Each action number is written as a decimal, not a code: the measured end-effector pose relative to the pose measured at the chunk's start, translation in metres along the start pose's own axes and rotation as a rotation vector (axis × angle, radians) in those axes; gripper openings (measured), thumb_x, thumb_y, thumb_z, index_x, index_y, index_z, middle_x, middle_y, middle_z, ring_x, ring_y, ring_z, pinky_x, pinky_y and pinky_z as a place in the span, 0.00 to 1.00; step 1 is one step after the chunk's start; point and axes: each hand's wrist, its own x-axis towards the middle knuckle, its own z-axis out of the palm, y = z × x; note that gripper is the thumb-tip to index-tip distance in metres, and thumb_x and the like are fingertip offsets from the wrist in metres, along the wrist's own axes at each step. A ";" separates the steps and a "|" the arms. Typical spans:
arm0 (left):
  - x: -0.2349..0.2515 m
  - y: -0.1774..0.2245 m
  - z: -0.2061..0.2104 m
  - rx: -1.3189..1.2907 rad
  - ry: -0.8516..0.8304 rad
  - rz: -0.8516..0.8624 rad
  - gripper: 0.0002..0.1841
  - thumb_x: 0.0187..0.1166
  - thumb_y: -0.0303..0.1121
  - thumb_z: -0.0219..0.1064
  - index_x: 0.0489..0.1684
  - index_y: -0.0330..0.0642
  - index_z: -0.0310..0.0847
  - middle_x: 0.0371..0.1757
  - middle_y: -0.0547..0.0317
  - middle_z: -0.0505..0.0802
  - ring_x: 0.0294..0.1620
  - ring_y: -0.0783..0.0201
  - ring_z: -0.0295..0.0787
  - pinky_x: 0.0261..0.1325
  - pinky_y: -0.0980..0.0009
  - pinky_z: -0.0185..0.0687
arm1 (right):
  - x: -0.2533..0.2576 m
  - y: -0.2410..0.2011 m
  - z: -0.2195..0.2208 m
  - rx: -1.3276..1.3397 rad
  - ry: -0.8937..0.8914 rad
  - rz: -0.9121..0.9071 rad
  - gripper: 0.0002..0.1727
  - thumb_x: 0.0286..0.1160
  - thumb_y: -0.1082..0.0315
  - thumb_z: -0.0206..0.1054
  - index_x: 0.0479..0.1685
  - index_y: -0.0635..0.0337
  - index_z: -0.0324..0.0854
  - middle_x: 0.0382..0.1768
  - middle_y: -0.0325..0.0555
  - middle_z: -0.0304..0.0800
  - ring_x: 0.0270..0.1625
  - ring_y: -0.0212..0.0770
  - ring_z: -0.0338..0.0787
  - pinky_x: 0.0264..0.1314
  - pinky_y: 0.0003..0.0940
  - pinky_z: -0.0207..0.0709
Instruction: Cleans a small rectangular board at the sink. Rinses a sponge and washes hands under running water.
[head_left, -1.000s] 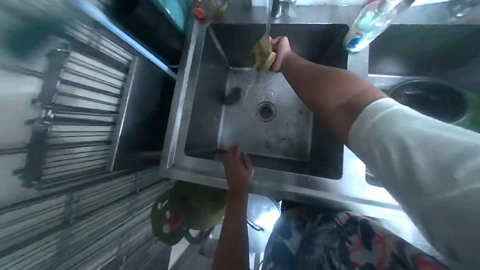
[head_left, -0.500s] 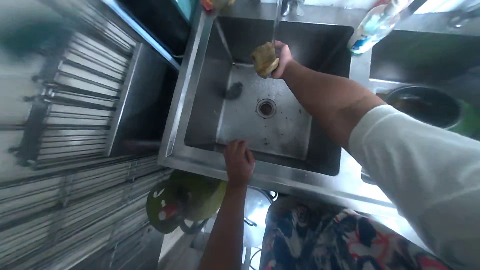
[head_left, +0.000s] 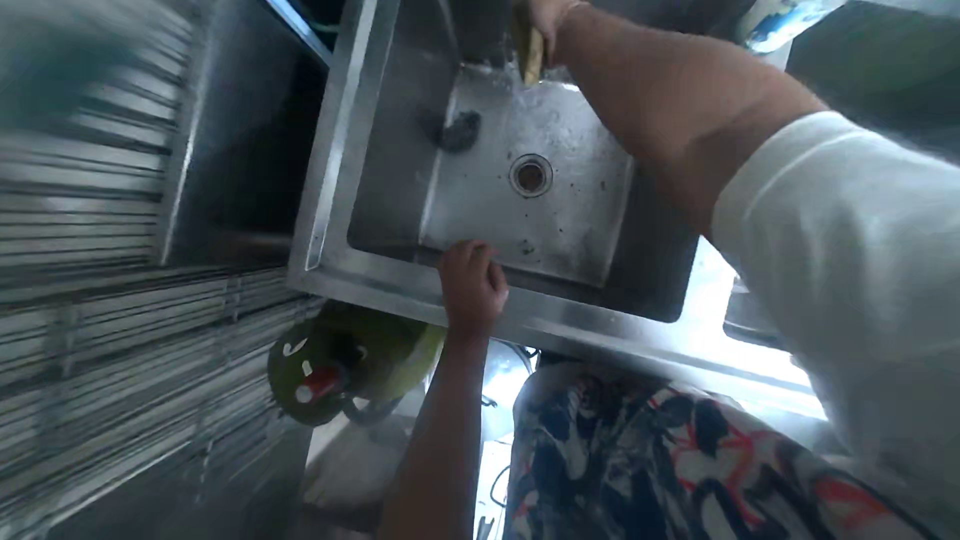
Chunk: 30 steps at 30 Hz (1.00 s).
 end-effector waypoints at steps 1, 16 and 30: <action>0.000 -0.001 0.000 0.003 0.010 0.005 0.12 0.71 0.27 0.62 0.42 0.35 0.92 0.55 0.41 0.93 0.61 0.40 0.88 0.67 0.43 0.77 | -0.003 -0.001 -0.005 0.049 0.003 -0.007 0.31 0.93 0.44 0.51 0.78 0.59 0.75 0.70 0.55 0.82 0.69 0.45 0.85 0.71 0.45 0.79; 0.000 -0.001 0.001 0.021 -0.012 0.011 0.12 0.75 0.27 0.61 0.43 0.35 0.92 0.58 0.41 0.92 0.61 0.40 0.87 0.67 0.44 0.76 | -0.142 0.223 0.059 -1.087 -0.724 -0.216 0.20 0.87 0.64 0.63 0.71 0.67 0.82 0.69 0.68 0.84 0.75 0.69 0.81 0.78 0.67 0.70; 0.008 0.007 -0.008 0.011 -0.085 -0.083 0.10 0.74 0.26 0.65 0.44 0.35 0.92 0.59 0.40 0.92 0.65 0.39 0.86 0.71 0.42 0.76 | -0.023 0.079 -0.010 1.002 -0.197 0.291 0.31 0.89 0.38 0.37 0.61 0.51 0.76 0.44 0.47 0.87 0.43 0.44 0.89 0.44 0.44 0.86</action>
